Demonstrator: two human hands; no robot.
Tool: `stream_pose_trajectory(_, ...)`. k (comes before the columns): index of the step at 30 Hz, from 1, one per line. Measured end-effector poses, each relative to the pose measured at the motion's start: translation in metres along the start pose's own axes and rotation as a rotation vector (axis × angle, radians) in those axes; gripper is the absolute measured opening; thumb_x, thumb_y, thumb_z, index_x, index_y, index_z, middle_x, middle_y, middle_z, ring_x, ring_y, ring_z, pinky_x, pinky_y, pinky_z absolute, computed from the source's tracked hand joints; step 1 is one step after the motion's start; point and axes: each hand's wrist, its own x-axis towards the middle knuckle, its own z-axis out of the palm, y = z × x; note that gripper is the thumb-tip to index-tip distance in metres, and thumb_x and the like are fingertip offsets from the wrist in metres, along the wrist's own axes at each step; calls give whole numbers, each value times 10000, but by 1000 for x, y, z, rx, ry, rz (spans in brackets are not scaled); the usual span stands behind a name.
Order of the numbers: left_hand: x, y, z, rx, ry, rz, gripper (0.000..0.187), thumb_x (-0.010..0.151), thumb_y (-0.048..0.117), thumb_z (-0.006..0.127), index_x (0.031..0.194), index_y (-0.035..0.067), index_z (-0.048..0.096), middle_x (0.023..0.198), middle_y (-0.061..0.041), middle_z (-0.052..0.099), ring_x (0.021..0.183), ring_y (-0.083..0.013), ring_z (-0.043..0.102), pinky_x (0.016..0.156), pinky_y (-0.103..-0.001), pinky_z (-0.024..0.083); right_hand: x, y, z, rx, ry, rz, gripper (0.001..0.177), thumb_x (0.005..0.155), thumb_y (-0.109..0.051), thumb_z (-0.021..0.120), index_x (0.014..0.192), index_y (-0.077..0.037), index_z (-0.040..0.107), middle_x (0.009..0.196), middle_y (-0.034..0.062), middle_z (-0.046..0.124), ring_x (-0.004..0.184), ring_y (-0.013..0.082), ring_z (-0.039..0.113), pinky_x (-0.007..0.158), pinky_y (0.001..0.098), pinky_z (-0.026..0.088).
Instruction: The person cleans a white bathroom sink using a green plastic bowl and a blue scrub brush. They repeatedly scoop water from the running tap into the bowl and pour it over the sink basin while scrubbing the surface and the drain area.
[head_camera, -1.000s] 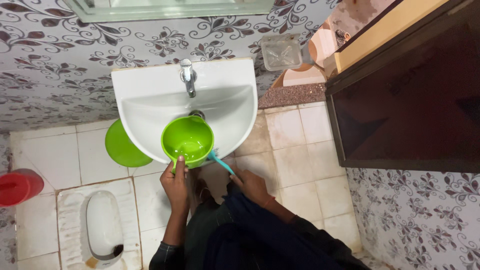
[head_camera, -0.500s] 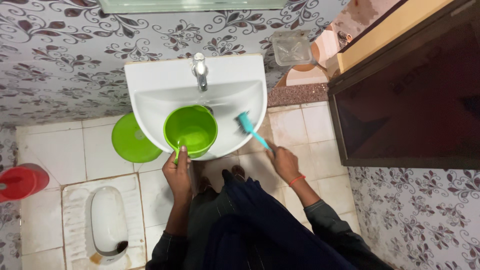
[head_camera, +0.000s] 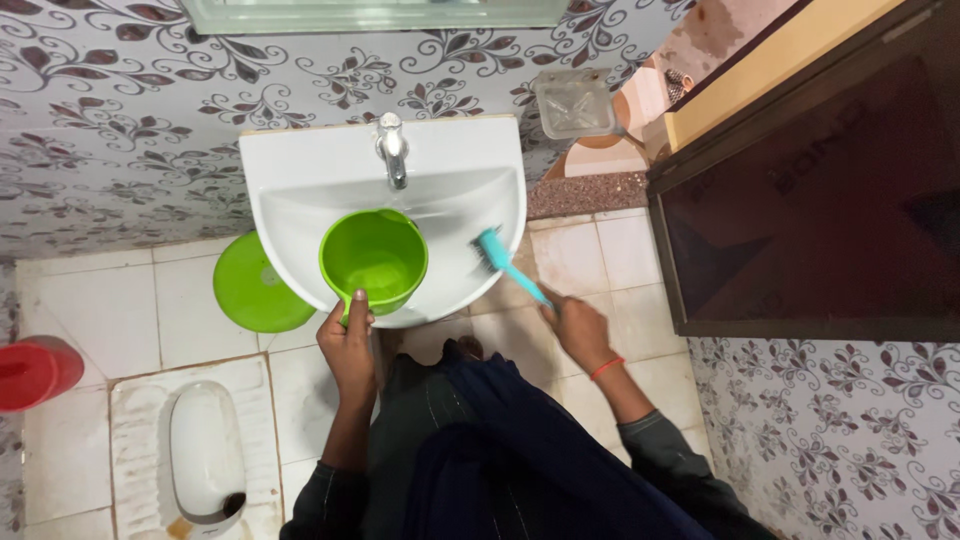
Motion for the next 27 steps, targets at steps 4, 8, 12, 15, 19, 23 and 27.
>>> stream_pose_trajectory(4, 2, 2, 15, 50, -4, -57, 311, 1027, 269, 650, 833, 28, 681, 663, 23, 532, 589, -52, 418, 551, -239, 325, 7, 12, -20, 9, 100, 65, 431, 989, -401, 592, 1401, -279, 632, 818, 158, 722, 762, 374, 703, 664, 522, 541)
stream_pose_trajectory(8, 3, 7, 22, -1, -12, -67, 294, 1021, 265, 658, 845, 30, 689, 669, 22, 533, 597, -48, 409, 560, -233, 324, 10, 3, 6, -8, 67, -17, 460, 968, -353, 594, 1416, -250, 607, 832, 154, 710, 736, 378, 699, 620, 531, 535)
stream_pose_trajectory(12, 3, 11, 25, -35, 19, -110, 285, 1018, 254, 665, 849, 26, 685, 665, 14, 521, 581, -58, 371, 534, -247, 281, -1, -28, 60, 8, -162, -150, 503, 939, -357, 612, 1432, -262, 579, 854, 161, 718, 718, 358, 713, 641, 496, 560)
stream_pose_trajectory(15, 4, 14, 26, -12, 19, -59, 285, 1025, 260, 654, 853, 35, 679, 677, 28, 531, 597, -42, 403, 553, -231, 314, -9, -46, 80, 57, -187, -287, 449, 980, -383, 602, 1412, -262, 597, 860, 174, 714, 727, 389, 698, 624, 525, 535)
stream_pose_trajectory(19, 6, 11, 25, -31, 38, -53, 289, 1019, 256, 657, 836, 34, 677, 667, 26, 530, 587, -44, 406, 542, -236, 302, 13, -19, 57, -15, -168, -159, 488, 950, -396, 599, 1421, -268, 600, 866, 167, 727, 774, 364, 717, 664, 501, 558)
stream_pose_trajectory(23, 6, 6, 23, 23, 37, -13, 323, 1028, 262, 650, 804, 29, 657, 667, 22, 544, 591, -46, 430, 551, -234, 327, 44, 13, 14, -26, -70, 18, 431, 969, -424, 593, 1369, -273, 647, 879, 161, 738, 820, 366, 721, 676, 515, 553)
stream_pose_trajectory(27, 6, 4, 25, 32, 39, -3, 332, 1037, 264, 645, 799, 32, 649, 672, 20, 549, 599, -46, 442, 559, -232, 337, 60, 16, 15, -50, -63, -42, 406, 1000, -401, 572, 1370, -255, 653, 893, 162, 745, 838, 374, 721, 693, 511, 553)
